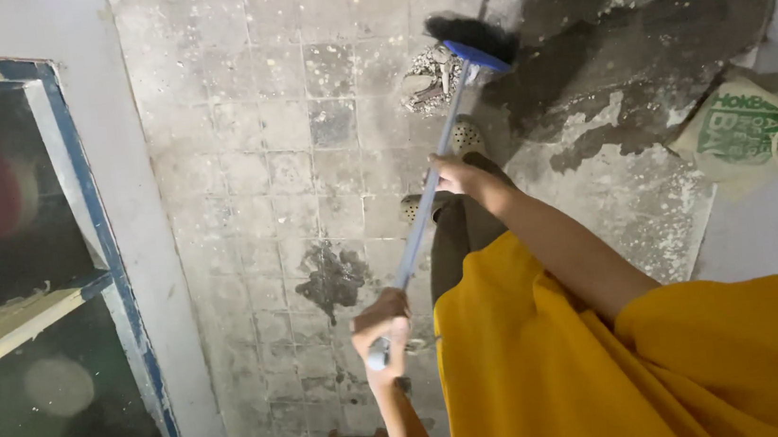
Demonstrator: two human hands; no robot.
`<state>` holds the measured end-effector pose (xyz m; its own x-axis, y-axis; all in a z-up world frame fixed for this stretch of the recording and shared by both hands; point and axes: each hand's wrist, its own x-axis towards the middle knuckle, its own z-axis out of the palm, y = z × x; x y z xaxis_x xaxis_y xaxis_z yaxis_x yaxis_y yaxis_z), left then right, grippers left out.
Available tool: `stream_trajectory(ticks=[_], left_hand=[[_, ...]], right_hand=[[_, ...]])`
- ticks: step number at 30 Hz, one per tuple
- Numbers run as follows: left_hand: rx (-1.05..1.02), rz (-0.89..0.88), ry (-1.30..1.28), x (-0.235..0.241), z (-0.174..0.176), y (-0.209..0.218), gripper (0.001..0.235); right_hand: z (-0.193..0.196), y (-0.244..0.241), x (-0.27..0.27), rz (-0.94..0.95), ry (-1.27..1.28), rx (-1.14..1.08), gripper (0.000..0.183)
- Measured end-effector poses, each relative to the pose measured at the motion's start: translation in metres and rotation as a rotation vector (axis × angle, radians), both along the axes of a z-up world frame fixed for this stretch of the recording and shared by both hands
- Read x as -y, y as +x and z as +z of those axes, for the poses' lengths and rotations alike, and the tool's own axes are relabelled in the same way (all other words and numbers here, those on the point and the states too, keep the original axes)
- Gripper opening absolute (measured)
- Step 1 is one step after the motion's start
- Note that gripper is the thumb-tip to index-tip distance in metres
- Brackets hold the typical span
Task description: The person sweeps a tiled floor with a blue broom, gathering dust and debris into a pile near a doorway. The person then moves a white bucket filled with tools and materials to a different spot on the floor.
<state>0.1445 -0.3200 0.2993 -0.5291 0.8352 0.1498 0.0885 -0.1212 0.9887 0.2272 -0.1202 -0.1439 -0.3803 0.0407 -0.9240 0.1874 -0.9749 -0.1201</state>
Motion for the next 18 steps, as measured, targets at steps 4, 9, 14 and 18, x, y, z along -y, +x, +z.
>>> stream_trajectory(ticks=[4,9,14,18], left_hand=[[0.087,0.156,0.113,0.015,0.014,-0.006,0.041],[0.185,0.274,0.295,0.048,-0.022,0.008,0.052],[0.238,0.376,0.230,0.007,-0.003,0.040,0.053],[0.282,0.501,0.179,-0.022,-0.012,0.063,0.050]], right_hand=[[0.025,-0.010,0.009,-0.170,0.048,-0.029,0.021],[0.047,0.016,-0.003,-0.222,0.113,-0.004,0.026],[-0.021,0.026,-0.047,0.172,0.331,0.170,0.043],[-0.027,-0.005,-0.062,0.069,0.276,0.131,0.032]])
